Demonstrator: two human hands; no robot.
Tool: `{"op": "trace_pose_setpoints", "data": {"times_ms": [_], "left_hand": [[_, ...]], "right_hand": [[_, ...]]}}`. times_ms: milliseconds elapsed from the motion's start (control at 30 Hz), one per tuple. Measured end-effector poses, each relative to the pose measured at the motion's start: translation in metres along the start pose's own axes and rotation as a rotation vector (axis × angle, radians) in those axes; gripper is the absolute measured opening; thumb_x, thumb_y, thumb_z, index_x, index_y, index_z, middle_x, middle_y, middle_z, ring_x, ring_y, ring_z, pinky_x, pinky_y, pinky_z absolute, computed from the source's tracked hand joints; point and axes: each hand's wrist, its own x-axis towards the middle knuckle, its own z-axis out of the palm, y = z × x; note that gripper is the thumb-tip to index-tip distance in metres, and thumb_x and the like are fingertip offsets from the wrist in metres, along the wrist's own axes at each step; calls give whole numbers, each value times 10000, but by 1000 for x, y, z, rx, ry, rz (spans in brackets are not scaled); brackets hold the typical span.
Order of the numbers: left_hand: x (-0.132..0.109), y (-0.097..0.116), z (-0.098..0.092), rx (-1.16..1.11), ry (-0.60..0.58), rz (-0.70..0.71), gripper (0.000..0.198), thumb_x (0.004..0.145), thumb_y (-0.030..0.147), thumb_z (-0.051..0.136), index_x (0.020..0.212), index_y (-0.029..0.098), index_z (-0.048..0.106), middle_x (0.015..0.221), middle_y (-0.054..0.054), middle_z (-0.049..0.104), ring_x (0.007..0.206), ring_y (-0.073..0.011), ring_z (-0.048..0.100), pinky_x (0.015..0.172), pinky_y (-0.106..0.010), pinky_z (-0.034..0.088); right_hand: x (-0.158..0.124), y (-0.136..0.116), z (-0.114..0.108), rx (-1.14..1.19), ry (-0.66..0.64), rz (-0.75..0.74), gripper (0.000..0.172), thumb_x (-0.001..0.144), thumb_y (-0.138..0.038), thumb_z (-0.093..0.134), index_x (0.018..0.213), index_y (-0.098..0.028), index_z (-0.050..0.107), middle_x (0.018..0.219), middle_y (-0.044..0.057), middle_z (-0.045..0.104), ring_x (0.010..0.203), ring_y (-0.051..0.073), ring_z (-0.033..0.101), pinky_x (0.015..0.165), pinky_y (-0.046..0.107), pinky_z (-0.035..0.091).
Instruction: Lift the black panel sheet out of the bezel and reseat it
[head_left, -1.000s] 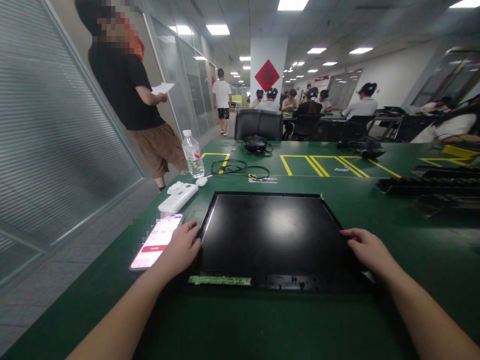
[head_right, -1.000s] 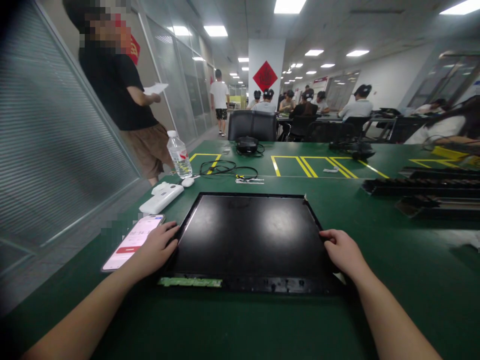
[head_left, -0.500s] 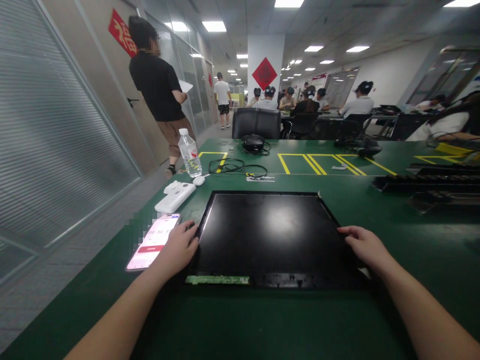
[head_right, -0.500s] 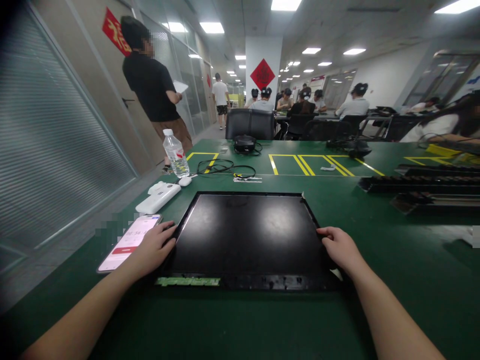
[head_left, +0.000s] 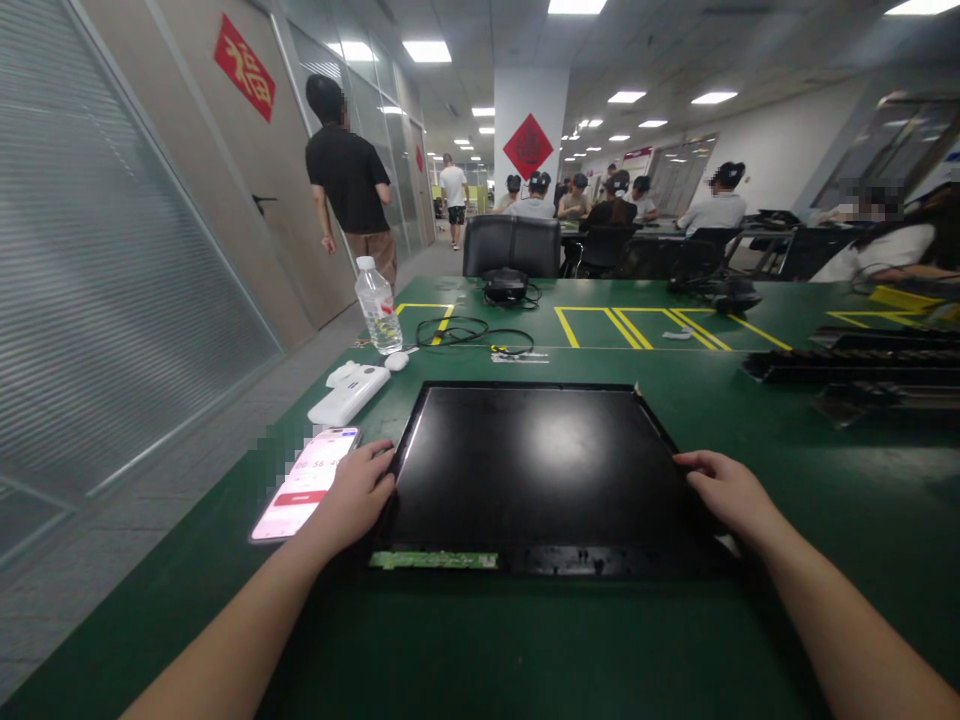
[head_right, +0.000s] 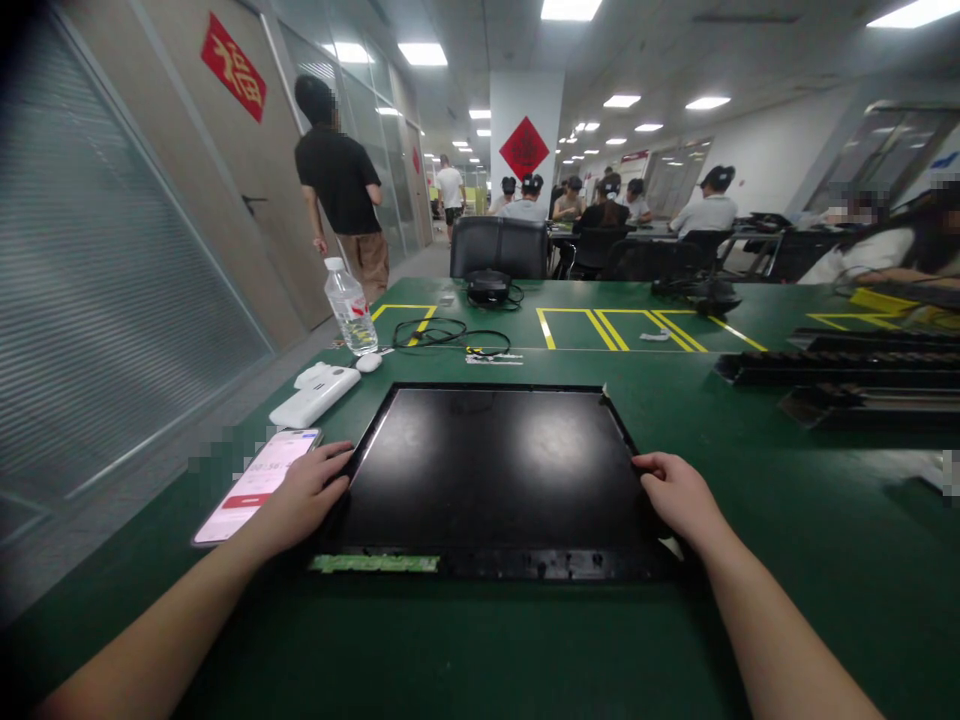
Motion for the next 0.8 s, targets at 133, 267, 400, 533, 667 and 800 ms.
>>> {"op": "trace_pose_setpoints", "data": {"times_ms": [133,267,400,533,667,800], "left_hand": [[-2,7,-8,-169,27,-55,476,912,283,504,1231,175,840,1488,-153,713,1379,-389,647,1214,-562,471],[-5,17,-17,-434,103,-287,442,910,335,597,1273,235,829,1395,-80,783,1358,-372,675,1187,-536,498],[-8,38,-26,-899,94,-698,468,910,290,700,1369,251,782,1109,-78,866,983,-315,830,804,-411,678],[-9,56,-31,-1254,51,-852,601,912,145,695,1509,209,666,847,-65,848,659,-261,810,556,-331,643],[-7,59,-28,-1460,-22,-796,681,917,98,672,1583,185,562,869,-65,849,627,-242,808,542,-313,645],[-8,56,-25,-1490,-59,-760,859,882,153,790,1662,228,438,952,-72,859,621,-241,810,544,-309,642]], "right_hand": [[-2,0,0,18,-46,72,505,751,-190,568,1203,-144,787,714,54,739,525,192,609,550,321,465],[1,4,2,19,-4,12,408,742,-178,579,1082,-181,803,765,54,766,597,194,659,571,306,472],[4,6,2,-4,39,-24,380,714,-171,594,1021,-190,818,844,73,795,670,209,687,623,319,493],[3,3,1,-36,28,2,413,724,-178,579,1061,-166,819,889,93,800,698,225,692,657,341,505],[2,3,0,-46,17,-5,414,733,-202,578,1074,-176,812,880,89,798,690,227,690,657,346,506],[7,9,0,-53,14,-33,410,703,-223,586,1046,-187,806,848,81,793,668,226,675,639,347,494]]}}
